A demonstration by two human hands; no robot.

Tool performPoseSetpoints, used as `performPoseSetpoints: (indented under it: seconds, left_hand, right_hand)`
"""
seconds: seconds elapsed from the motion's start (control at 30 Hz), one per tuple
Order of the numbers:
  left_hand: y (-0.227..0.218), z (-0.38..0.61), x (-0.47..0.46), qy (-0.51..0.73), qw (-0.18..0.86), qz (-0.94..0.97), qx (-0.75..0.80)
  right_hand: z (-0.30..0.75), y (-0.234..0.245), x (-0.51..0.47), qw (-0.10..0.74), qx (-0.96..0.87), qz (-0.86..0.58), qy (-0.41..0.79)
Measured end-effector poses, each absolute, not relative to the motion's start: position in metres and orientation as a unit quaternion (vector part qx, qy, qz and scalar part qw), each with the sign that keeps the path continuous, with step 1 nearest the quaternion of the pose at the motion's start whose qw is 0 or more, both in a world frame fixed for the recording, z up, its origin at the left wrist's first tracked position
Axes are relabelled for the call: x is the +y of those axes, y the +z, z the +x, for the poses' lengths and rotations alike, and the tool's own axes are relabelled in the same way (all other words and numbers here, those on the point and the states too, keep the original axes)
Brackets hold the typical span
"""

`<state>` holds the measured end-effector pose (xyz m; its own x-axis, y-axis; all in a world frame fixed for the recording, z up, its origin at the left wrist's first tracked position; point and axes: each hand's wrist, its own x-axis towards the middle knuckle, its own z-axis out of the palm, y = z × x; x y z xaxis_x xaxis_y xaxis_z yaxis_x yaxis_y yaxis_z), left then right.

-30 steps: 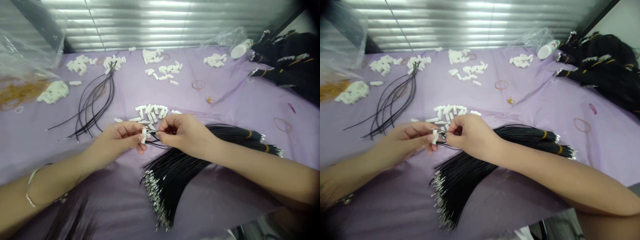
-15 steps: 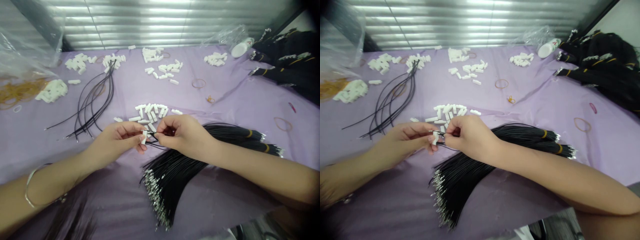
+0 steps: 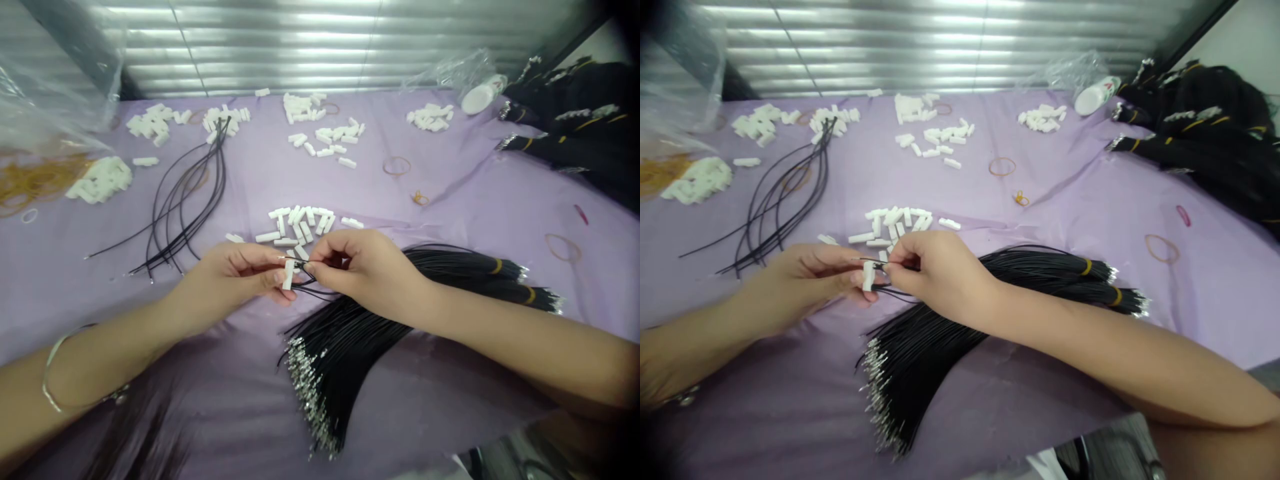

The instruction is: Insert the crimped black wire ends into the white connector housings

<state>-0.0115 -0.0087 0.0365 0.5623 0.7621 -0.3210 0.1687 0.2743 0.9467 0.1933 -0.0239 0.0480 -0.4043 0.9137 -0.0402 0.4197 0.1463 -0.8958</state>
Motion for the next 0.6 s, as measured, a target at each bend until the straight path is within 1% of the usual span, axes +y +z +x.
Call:
performPoseSetpoints:
  seconds: [0.2, 0.43, 0.6]
  left_hand:
    - [0.0322, -0.0112, -0.0065, 0.228, 0.695, 0.543, 0.412]
    - [0.0359, -0.0087, -0.0086, 0.222, 0.684, 0.548, 0.427]
    - [0.0387, -0.0081, -0.0089, 0.211, 0.664, 0.567, 0.440]
  right_hand:
    - [0.1946, 0.0462, -0.0263, 0.285, -0.718, -0.457, 0.442]
    - [0.1920, 0.0457, -0.0295, 0.287, -0.724, -0.456, 0.431]
    - [0.1901, 0.0453, -0.0310, 0.301, -0.741, -0.452, 0.394]
